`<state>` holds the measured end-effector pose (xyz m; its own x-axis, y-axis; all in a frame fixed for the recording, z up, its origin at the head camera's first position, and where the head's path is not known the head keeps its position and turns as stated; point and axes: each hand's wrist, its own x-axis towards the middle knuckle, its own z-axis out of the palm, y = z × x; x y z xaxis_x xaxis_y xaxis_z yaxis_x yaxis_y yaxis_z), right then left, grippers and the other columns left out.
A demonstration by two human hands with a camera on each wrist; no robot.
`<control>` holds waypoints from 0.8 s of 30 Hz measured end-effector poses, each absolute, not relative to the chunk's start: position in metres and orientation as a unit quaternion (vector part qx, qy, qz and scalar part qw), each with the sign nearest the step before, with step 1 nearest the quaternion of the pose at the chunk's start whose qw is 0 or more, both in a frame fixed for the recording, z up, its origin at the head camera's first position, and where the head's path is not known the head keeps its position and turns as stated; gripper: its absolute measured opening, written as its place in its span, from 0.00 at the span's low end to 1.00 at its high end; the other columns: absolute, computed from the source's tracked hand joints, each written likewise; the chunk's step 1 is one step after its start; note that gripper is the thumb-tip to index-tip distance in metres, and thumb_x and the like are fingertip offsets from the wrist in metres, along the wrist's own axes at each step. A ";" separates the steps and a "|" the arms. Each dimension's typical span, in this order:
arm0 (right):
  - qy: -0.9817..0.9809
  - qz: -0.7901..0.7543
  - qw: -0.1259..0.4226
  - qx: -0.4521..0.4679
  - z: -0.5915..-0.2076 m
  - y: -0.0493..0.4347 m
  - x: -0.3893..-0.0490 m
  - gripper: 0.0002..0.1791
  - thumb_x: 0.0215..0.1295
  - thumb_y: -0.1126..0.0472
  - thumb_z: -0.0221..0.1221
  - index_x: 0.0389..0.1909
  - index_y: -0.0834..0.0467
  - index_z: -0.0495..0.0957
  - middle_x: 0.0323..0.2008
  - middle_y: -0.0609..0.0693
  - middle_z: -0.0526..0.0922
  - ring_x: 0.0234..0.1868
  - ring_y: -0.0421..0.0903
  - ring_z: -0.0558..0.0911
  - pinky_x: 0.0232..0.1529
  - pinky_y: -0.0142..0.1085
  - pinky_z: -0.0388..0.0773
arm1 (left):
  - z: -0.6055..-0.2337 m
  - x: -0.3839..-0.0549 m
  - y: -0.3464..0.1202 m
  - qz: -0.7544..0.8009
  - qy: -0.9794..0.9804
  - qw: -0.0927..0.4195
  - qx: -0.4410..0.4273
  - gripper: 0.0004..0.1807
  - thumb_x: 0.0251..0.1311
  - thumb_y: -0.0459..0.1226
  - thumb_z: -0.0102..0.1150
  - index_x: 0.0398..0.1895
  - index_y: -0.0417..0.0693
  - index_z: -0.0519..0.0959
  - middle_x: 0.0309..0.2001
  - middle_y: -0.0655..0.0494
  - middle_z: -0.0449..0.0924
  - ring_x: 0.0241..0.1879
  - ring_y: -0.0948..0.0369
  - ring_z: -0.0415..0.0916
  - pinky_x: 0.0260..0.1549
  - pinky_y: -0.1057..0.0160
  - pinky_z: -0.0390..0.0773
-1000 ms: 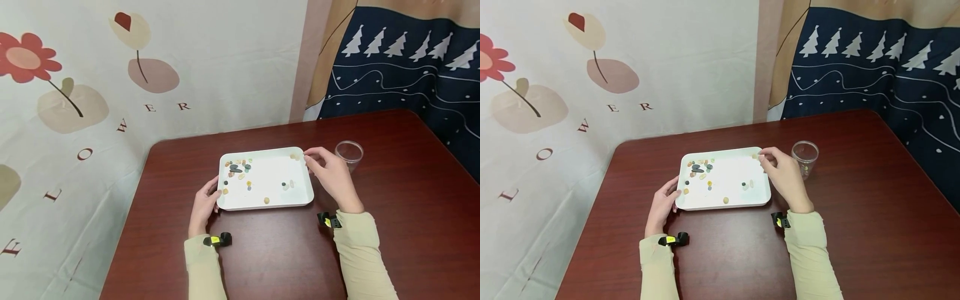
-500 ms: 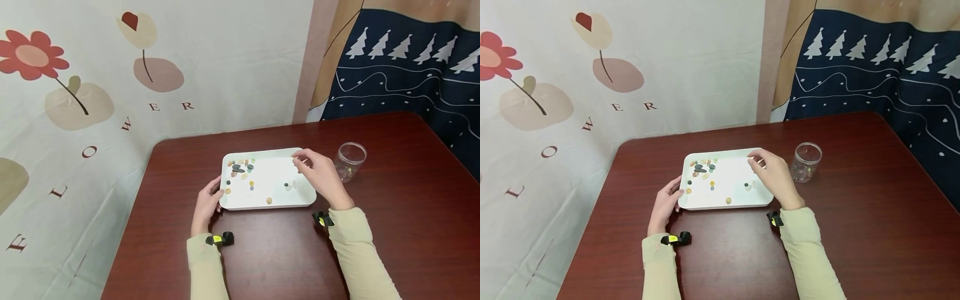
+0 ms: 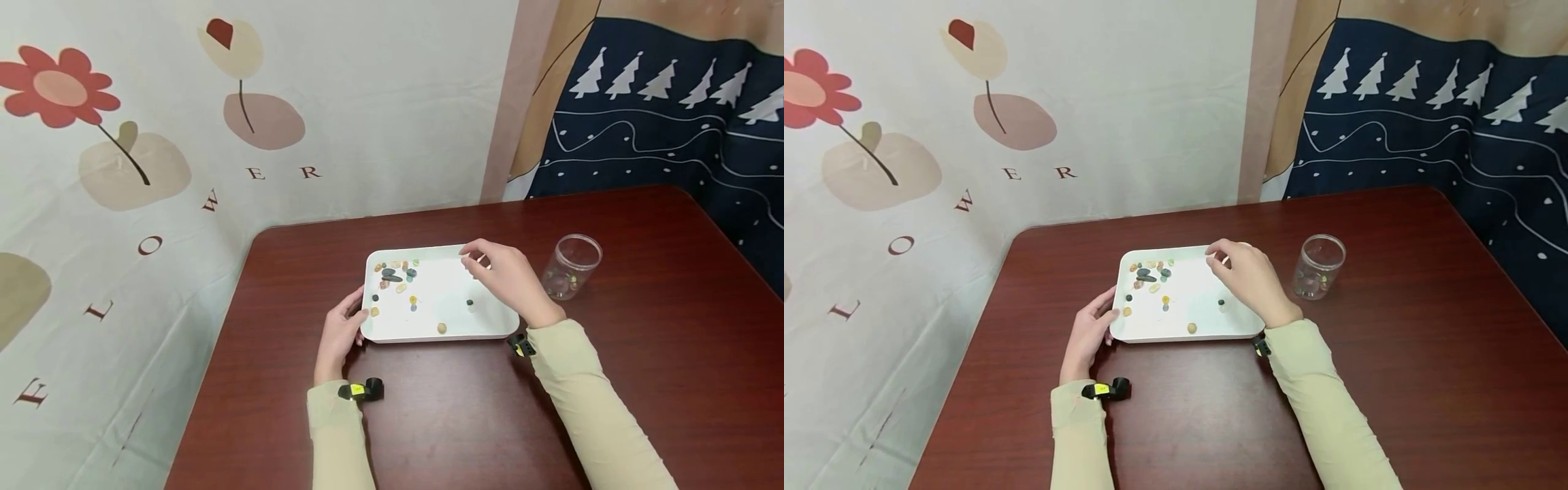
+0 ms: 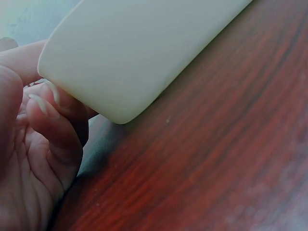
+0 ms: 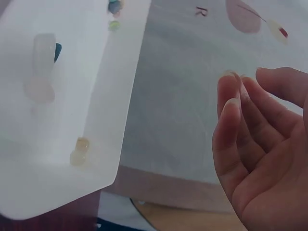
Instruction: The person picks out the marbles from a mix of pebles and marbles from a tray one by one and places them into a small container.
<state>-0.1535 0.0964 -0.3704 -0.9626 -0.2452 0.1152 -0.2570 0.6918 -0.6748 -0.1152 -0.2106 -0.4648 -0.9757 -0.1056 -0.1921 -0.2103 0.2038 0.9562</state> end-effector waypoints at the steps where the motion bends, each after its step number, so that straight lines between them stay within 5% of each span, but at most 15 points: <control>1: -0.921 0.361 0.007 0.142 -0.370 0.094 -0.155 0.12 0.63 0.54 0.56 0.46 0.50 0.77 0.35 0.45 0.82 0.37 0.43 0.78 0.33 0.36 0.75 | -0.461 -0.114 -0.210 0.623 0.774 0.043 -0.100 0.26 0.58 0.32 0.53 0.61 0.55 0.70 0.58 0.51 0.72 0.09 0.63 0.63 0.07 0.67 0.68; 15: -0.942 0.258 0.013 0.214 -0.370 0.065 -0.175 0.11 0.61 0.56 0.57 0.44 0.51 0.79 0.31 0.44 0.81 0.27 0.40 0.76 0.27 0.31 0.72 | -0.466 -0.117 -0.213 0.621 0.776 0.043 -0.102 0.25 0.58 0.34 0.54 0.60 0.59 0.71 0.58 0.52 0.73 0.09 0.63 0.63 0.07 0.67 0.67; 24: -0.948 0.230 -0.054 0.214 -0.380 0.056 -0.193 0.15 0.62 0.57 0.56 0.50 0.52 0.77 0.34 0.46 0.80 0.29 0.43 0.75 0.27 0.32 0.72 | -0.466 -0.117 -0.212 0.625 0.774 0.043 -0.099 0.25 0.59 0.33 0.54 0.60 0.59 0.71 0.57 0.52 0.73 0.09 0.62 0.63 0.07 0.67 0.68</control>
